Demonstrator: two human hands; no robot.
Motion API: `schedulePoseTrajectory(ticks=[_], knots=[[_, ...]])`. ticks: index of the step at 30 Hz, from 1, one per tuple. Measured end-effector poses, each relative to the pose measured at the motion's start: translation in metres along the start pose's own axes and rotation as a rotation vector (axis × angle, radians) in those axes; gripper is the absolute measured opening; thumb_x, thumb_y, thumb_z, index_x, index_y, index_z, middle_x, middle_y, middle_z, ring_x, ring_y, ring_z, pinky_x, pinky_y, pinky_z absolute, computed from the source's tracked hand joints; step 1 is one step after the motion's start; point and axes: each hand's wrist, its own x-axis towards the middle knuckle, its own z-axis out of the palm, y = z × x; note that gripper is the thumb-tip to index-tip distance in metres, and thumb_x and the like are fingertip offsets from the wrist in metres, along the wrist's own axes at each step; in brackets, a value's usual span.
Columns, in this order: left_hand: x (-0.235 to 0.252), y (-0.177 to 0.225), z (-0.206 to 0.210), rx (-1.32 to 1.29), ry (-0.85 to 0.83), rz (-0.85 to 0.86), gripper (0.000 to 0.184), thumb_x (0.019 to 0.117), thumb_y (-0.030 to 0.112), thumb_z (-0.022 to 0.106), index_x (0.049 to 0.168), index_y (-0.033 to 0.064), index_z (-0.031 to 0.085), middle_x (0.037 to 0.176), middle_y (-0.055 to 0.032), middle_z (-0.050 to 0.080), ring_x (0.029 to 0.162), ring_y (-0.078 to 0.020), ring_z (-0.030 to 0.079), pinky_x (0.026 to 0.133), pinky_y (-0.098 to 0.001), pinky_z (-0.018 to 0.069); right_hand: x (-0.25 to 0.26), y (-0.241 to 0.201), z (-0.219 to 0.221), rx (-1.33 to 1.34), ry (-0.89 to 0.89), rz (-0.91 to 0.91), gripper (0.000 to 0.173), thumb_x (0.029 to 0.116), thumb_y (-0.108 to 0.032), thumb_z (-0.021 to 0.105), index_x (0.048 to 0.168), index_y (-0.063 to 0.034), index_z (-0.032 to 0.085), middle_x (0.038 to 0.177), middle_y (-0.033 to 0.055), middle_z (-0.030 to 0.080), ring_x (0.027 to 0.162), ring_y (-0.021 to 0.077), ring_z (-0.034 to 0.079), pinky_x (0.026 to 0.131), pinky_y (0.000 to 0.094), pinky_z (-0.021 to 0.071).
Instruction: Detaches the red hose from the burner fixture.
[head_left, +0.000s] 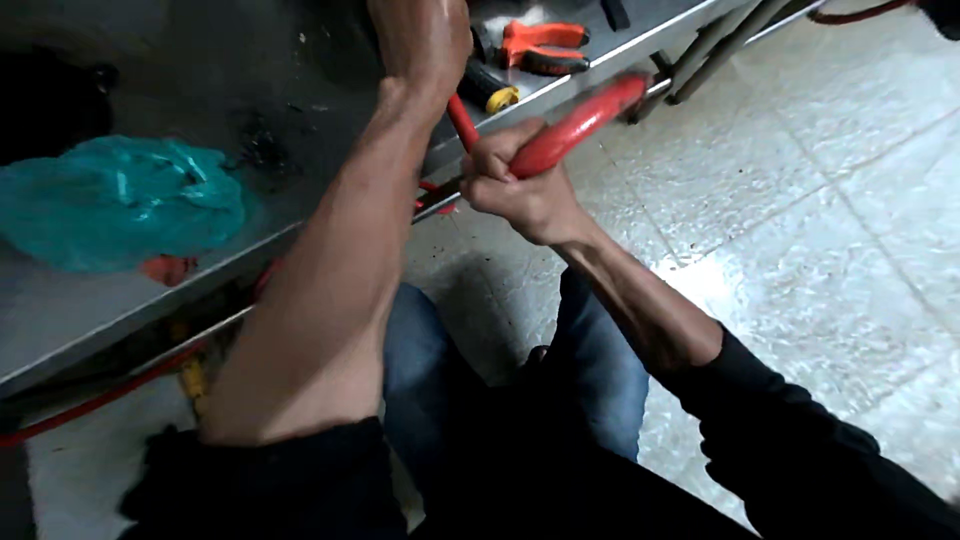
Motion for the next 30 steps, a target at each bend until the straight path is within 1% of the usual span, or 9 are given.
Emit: schedulePoseTrajectory(ticks=[2, 6, 10, 14, 19, 23, 27, 28, 30], knots=[[0.002, 0.001, -0.005, 0.074, -0.045, -0.016, 0.033, 0.1016, 0.017, 0.046, 0.123, 0.0086, 0.07, 0.116, -0.0187, 0.071, 0.114, -0.0391, 0.066, 0.097, -0.059, 0.0482, 0.0, 0.001, -0.002, 0.028, 0.104, -0.031, 0.035, 0.0799, 0.004, 0.06, 0.06, -0.0209, 0.044, 0.056, -0.011, 0.05, 0.051, -0.0025, 0.045, 0.049, 0.0168, 0.0365], [-0.006, 0.0, -0.006, -0.068, 0.011, -0.009, 0.047, 0.1077, 0.029, 0.034, 0.143, 0.0125, 0.059, 0.116, -0.0183, 0.072, 0.109, -0.0386, 0.068, 0.089, -0.0613, 0.0487, -0.004, 0.006, -0.007, 0.091, 0.147, -0.037, 0.031, 0.0835, -0.003, 0.063, 0.06, -0.0163, 0.048, 0.055, -0.0058, 0.05, 0.049, 0.0008, 0.046, 0.047, 0.0172, 0.0381], [-0.009, -0.013, -0.005, -0.334, 0.105, 0.118, 0.051, 0.1101, 0.033, 0.029, 0.144, 0.008, 0.057, 0.119, -0.0151, 0.071, 0.113, -0.0299, 0.066, 0.103, -0.0523, 0.0444, -0.003, 0.017, -0.018, 0.328, 0.252, -0.044, 0.028, 0.0876, -0.023, 0.073, 0.063, -0.0219, 0.06, 0.057, -0.0104, 0.052, 0.054, -0.0002, 0.049, 0.056, 0.0193, 0.0431], [-0.007, -0.024, 0.004, -0.587, 0.166, 0.063, 0.058, 0.1114, 0.035, 0.018, 0.14, 0.0044, 0.059, 0.128, -0.0115, 0.07, 0.123, -0.0217, 0.063, 0.108, -0.046, 0.0454, -0.005, 0.023, -0.024, 0.582, 0.351, -0.144, 0.046, 0.1006, -0.046, 0.055, 0.061, -0.0225, 0.056, 0.053, -0.0119, 0.047, 0.053, 0.0028, 0.049, 0.061, 0.0229, 0.0441], [-0.008, -0.024, 0.007, -0.564, 0.235, 0.053, 0.052, 0.1126, 0.029, 0.023, 0.141, 0.001, 0.057, 0.128, -0.014, 0.069, 0.122, -0.0204, 0.064, 0.107, -0.0409, 0.0474, -0.01, 0.019, -0.021, 0.813, 0.576, -0.218, 0.06, 0.1105, -0.041, 0.031, 0.059, -0.0185, 0.05, 0.05, -0.0073, 0.044, 0.051, 0.0093, 0.05, 0.066, 0.0286, 0.0492], [-0.009, -0.015, 0.007, -0.629, 0.321, -0.014, 0.052, 0.113, 0.029, 0.025, 0.141, -0.0037, 0.054, 0.134, -0.018, 0.065, 0.126, -0.0241, 0.061, 0.108, -0.0417, 0.046, -0.016, 0.016, -0.022, 0.88, 0.638, -0.171, 0.06, 0.1112, -0.041, 0.029, 0.061, -0.0196, 0.054, 0.054, -0.0082, 0.05, 0.057, 0.0081, 0.056, 0.072, 0.0273, 0.0516], [-0.047, -0.003, 0.003, -0.675, 0.582, -0.179, 0.04, 0.1095, 0.021, 0.045, 0.142, -0.0007, 0.052, 0.14, -0.016, 0.06, 0.123, -0.0192, 0.062, 0.104, -0.0365, 0.0514, -0.037, 0.003, -0.012, 0.614, 0.764, 0.153, 0.03, 0.1063, -0.028, 0.051, 0.09, -0.0099, 0.068, 0.093, 0.0027, 0.072, 0.094, 0.0121, 0.069, 0.093, 0.0304, 0.0555], [-0.064, 0.002, 0.006, -0.687, 0.67, -0.252, 0.039, 0.1079, 0.018, 0.048, 0.139, -0.0047, 0.053, 0.131, -0.0171, 0.064, 0.113, -0.016, 0.065, 0.097, -0.0331, 0.0537, -0.047, -0.006, -0.013, 0.422, 0.699, 0.312, 0.02, 0.1034, -0.02, 0.054, 0.105, -0.0034, 0.067, 0.103, 0.0051, 0.072, 0.099, 0.0121, 0.068, 0.094, 0.0303, 0.0555], [-0.097, 0.012, 0.014, -0.726, 0.72, -0.388, 0.033, 0.1055, 0.011, 0.048, 0.128, -0.0119, 0.055, 0.107, -0.0122, 0.065, 0.087, -0.0053, 0.061, 0.077, -0.0215, 0.0522, -0.059, -0.029, -0.025, -0.071, 0.324, 0.512, 0.034, 0.0978, -0.021, 0.064, 0.121, 0.0037, 0.063, 0.11, 0.0068, 0.069, 0.1, 0.0107, 0.067, 0.091, 0.0287, 0.0563]])
